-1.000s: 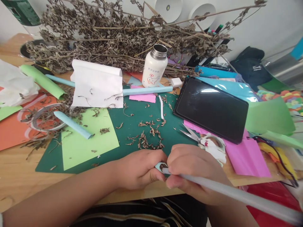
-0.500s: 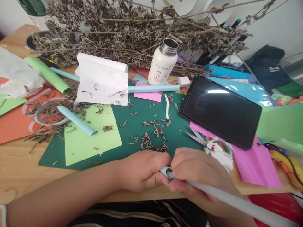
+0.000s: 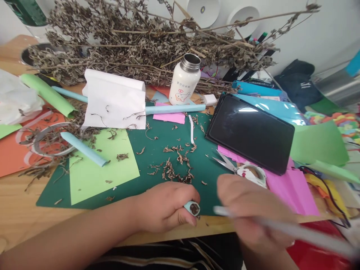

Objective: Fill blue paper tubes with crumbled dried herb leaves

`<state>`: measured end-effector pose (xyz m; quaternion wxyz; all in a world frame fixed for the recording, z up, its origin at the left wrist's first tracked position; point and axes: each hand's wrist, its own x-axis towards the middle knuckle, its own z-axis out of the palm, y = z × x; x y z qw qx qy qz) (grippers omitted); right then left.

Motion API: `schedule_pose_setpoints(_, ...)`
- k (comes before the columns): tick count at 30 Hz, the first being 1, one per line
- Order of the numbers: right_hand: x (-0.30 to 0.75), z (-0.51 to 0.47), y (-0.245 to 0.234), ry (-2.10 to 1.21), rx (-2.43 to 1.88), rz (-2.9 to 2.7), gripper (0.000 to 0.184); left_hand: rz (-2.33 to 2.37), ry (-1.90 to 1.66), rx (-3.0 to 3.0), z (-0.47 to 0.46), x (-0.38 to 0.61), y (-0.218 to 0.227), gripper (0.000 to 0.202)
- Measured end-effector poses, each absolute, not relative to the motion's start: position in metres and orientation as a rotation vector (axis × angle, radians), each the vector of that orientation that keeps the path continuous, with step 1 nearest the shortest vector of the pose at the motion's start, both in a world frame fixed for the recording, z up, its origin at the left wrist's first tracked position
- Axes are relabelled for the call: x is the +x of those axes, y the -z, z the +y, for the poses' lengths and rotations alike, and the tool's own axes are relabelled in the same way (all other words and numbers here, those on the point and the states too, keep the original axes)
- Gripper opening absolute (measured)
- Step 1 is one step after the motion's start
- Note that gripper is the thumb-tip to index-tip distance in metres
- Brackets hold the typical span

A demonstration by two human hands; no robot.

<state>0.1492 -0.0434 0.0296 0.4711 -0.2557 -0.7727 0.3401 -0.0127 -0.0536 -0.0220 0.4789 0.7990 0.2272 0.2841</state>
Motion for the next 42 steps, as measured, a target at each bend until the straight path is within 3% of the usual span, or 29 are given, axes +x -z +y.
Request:
schedule_pose_setpoints(4, 0.152, -0.054, -0.013, -0.9, -0.648, -1.542, 0.014, 0.574, -0.649, 1.922, -0.054, -0.015, 0.019, 0.045)
schedule_pose_setpoints(7, 0.152, -0.057, -0.011, -0.963, -0.622, -1.779, 0.013, 0.607, -0.651, 1.927, -0.054, -0.015, 0.019, 0.048)
schedule_pose_setpoints(19, 0.149, -0.06, -0.036, -0.687, -0.784, -2.301, 0.018, 0.625, -0.604, 2.015, -0.055, -0.013, 0.017, 0.056)
schedule_pose_setpoints(26, 0.147, -0.06, -0.036, -0.826, -0.874, -2.326, 0.02, 0.575, -0.586, 2.045, -0.057, -0.01, 0.02, 0.055)
schedule_pose_setpoints(33, 0.152, -0.068, -0.015, -0.779, -0.646, -1.608, 0.016, 0.577, -0.62, 2.107, -0.056, -0.011, 0.019, 0.051)
schedule_pose_setpoints(42, 0.151, -0.062, -0.031, -0.844, -0.726, -2.192, 0.018, 0.572, -0.602, 2.101, -0.055, -0.011, 0.02, 0.055)
